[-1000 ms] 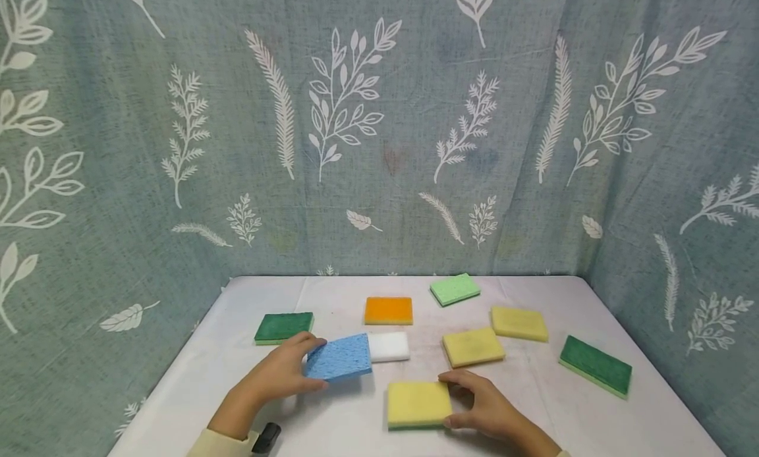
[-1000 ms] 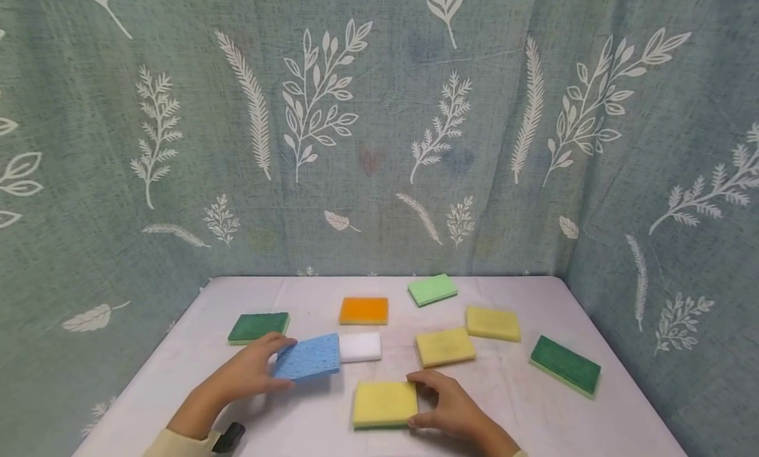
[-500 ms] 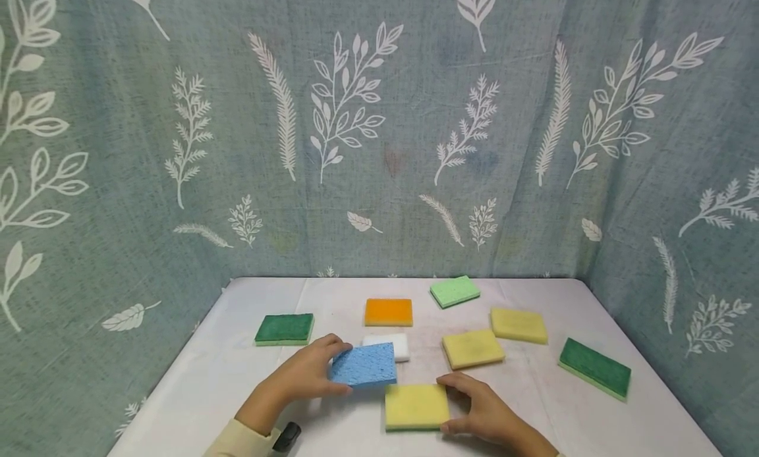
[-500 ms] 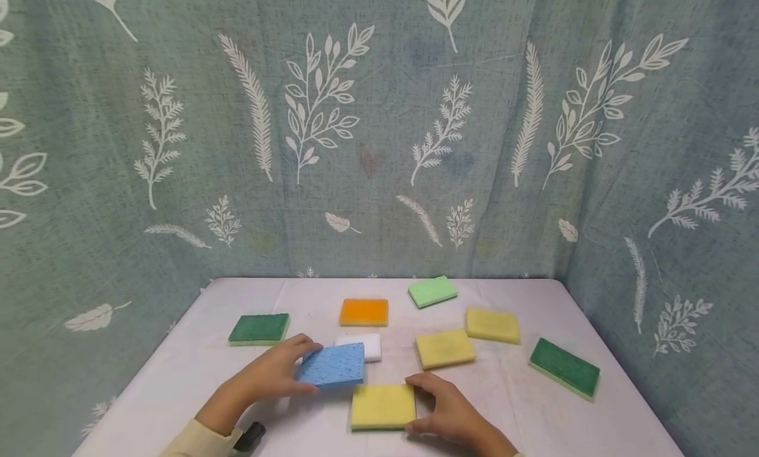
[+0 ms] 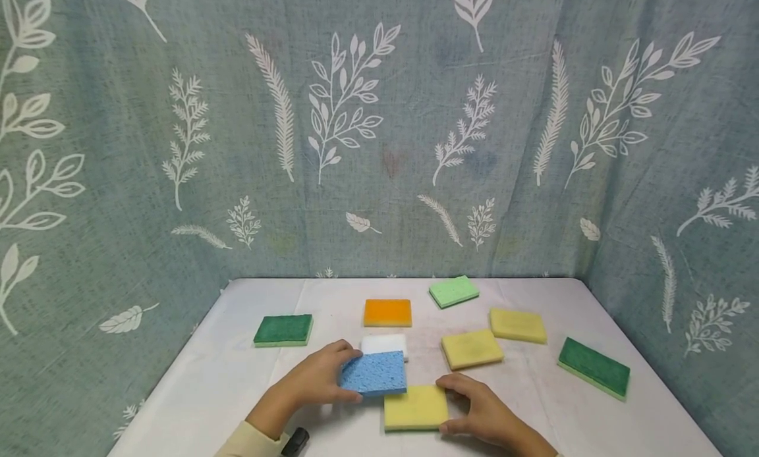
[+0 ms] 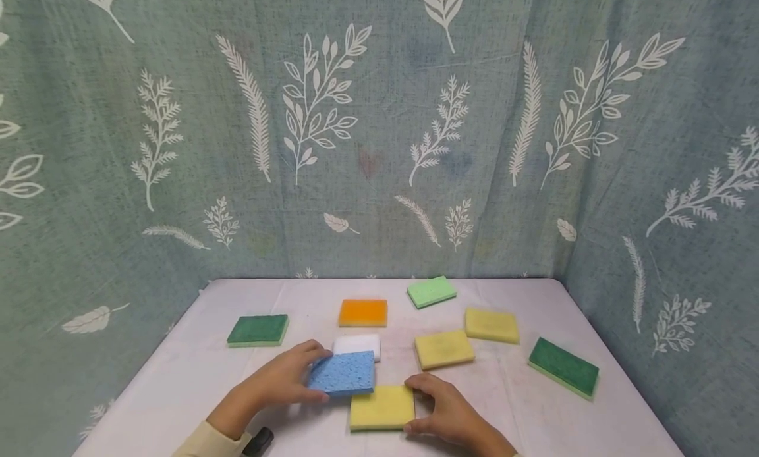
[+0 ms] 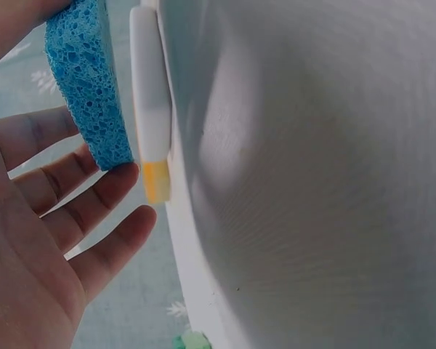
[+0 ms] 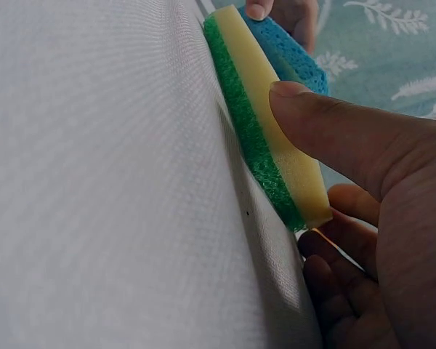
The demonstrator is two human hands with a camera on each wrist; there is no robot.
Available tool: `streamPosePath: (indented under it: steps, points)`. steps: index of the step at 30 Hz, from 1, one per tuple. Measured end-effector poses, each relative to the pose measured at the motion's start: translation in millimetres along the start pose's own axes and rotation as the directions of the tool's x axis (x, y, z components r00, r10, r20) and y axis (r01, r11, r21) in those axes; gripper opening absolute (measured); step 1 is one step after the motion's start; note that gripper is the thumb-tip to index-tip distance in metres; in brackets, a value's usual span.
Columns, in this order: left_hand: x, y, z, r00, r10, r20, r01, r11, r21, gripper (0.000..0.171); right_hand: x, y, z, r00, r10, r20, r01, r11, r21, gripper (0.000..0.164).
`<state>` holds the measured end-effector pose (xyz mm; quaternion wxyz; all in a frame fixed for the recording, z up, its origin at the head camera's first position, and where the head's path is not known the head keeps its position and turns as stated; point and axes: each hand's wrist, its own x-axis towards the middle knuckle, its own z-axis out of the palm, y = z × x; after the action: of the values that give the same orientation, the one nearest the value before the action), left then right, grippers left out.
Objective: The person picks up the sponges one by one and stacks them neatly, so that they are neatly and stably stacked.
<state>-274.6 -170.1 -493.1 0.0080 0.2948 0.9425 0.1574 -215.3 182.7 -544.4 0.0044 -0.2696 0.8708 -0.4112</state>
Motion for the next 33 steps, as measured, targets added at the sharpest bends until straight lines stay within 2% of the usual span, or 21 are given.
streamPosePath:
  steps: [7, 12, 20, 33]
  points:
    - [0.9, 2.7, 2.5, 1.000, -0.007, 0.013, 0.007, 1.000, -0.002, 0.083, 0, 0, 0, 1.000, -0.017, -0.004, 0.017, 1.000, -0.010, 0.073]
    - [1.9, 7.3, 3.1, 1.000, 0.005, 0.025, -0.004, 1.000, -0.024, 0.082, 0, -2, -1, 1.000, -0.017, 0.000, 0.017, 1.000, 0.019, 0.070]
    - [3.0, 12.5, 5.9, 0.999, 0.022, 0.028, -0.022, 1.000, -0.004, 0.083, 3, -2, -2, 0.997, 0.079, 0.023, -0.079, 0.997, 0.022, 0.068]
    - [4.0, 22.6, 7.8, 0.999, 0.030, 0.020, -0.030, 0.999, 0.025, 0.080, 3, -3, -1, 0.993, 0.116, 0.027, -0.116, 0.993, 0.016, 0.069]
